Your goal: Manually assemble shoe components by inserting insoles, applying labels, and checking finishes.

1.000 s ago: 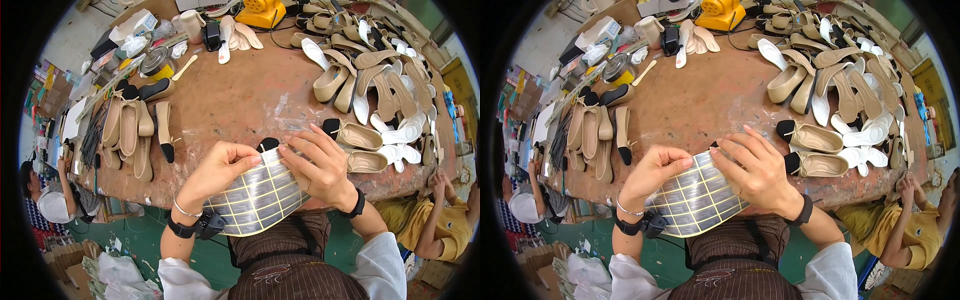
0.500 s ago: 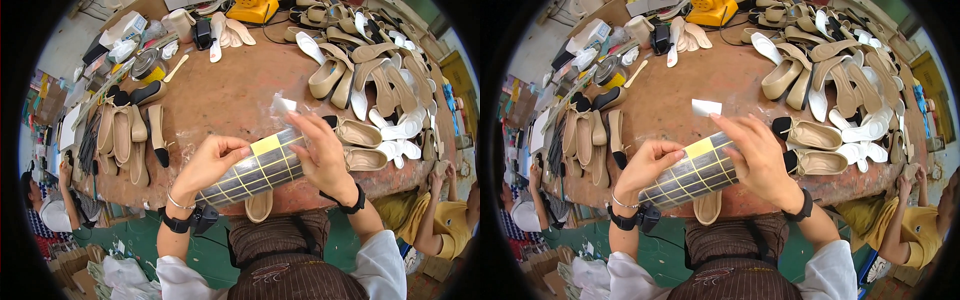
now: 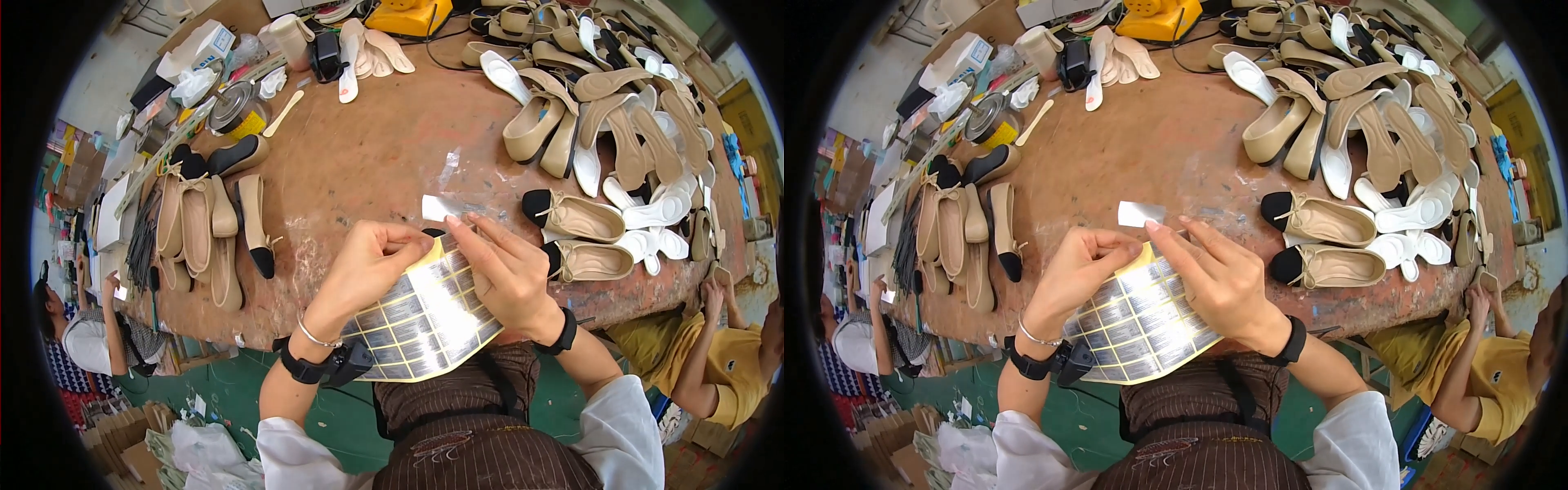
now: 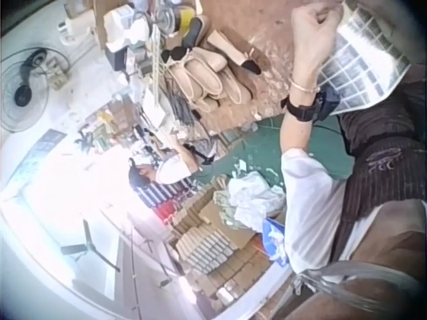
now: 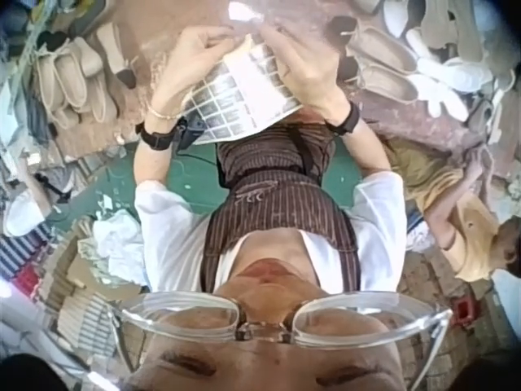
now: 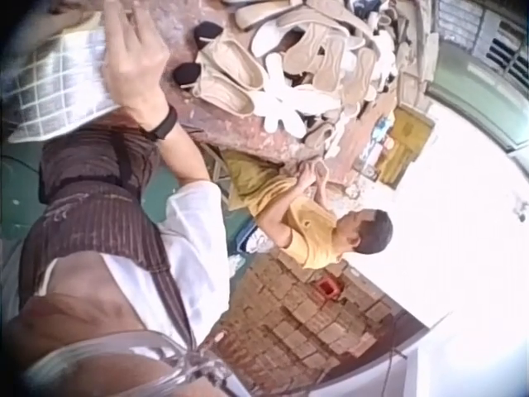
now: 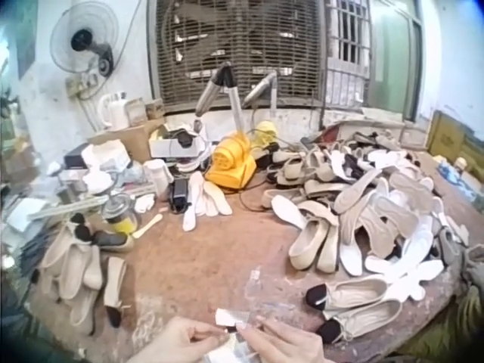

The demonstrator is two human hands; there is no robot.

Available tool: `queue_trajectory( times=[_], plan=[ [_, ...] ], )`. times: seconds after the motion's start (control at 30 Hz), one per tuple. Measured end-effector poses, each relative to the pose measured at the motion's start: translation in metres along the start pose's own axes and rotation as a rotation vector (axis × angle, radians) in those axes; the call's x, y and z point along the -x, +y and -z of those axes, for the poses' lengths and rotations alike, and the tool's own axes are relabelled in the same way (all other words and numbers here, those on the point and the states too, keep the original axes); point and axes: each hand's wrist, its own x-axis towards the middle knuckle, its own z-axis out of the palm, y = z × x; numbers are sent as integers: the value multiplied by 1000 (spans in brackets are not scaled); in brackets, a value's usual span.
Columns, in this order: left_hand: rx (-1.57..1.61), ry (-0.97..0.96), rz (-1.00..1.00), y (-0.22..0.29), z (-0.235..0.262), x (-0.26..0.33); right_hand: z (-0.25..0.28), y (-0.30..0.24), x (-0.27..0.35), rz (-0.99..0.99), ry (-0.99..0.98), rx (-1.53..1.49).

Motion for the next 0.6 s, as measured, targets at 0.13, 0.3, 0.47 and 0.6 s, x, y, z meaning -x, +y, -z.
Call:
queue_trajectory(
  times=[0.13,0.3,0.47,0.6],
  plan=[
    [-27,6,-38,-5,1,-5,-1,-1,-3,60,39,45],
    [74,21,9,-8,3,-10,-3,2,4,33,23,78],
    [94,-12,54,-4,-2,-20,-3,9,12,6,21,70],
    [83,-55,85,1,0,-29,-2,14,18,-51,14,-40]
  ],
)
